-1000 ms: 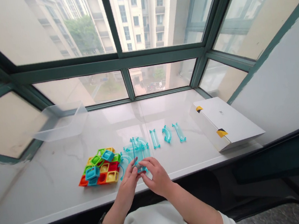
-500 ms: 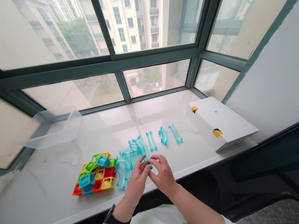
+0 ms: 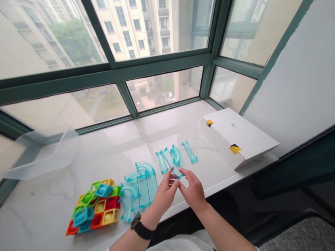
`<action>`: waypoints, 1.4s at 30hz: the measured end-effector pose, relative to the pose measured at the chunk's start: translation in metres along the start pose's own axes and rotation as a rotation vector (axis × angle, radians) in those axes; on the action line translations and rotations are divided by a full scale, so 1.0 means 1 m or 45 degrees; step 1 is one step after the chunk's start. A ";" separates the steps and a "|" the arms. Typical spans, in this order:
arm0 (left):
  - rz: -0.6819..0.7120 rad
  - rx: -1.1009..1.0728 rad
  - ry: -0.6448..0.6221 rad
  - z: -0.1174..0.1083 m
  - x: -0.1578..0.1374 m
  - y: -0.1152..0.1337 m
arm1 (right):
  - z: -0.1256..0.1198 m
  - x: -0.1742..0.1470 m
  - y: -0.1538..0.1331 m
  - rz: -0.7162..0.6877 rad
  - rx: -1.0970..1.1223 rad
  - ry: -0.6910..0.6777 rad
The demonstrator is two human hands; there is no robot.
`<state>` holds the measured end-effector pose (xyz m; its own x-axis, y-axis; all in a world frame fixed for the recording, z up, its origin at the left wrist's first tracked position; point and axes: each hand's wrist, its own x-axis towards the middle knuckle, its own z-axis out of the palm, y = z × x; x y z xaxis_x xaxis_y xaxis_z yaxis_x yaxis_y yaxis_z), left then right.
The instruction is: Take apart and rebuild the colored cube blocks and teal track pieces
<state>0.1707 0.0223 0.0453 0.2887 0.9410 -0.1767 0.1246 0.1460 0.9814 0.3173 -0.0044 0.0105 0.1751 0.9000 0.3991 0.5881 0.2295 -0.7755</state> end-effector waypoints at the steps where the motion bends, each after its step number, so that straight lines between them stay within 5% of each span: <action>1: -0.005 0.003 -0.024 0.005 0.003 0.001 | -0.003 0.002 0.005 0.028 -0.015 0.019; 11: -0.001 0.389 -0.263 0.017 -0.001 -0.021 | -0.032 0.043 0.059 0.091 -0.254 0.253; 20: 0.182 0.795 -0.370 0.004 -0.016 -0.027 | -0.020 0.074 0.108 0.122 -0.420 0.155; 42: 0.189 0.931 -0.503 -0.004 -0.018 -0.038 | 0.002 0.088 0.128 0.212 -0.455 0.078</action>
<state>0.1569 0.0008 0.0120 0.6442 0.7392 -0.1966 0.6033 -0.3331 0.7247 0.4064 0.1054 -0.0546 0.3320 0.8876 0.3192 0.7834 -0.0710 -0.6174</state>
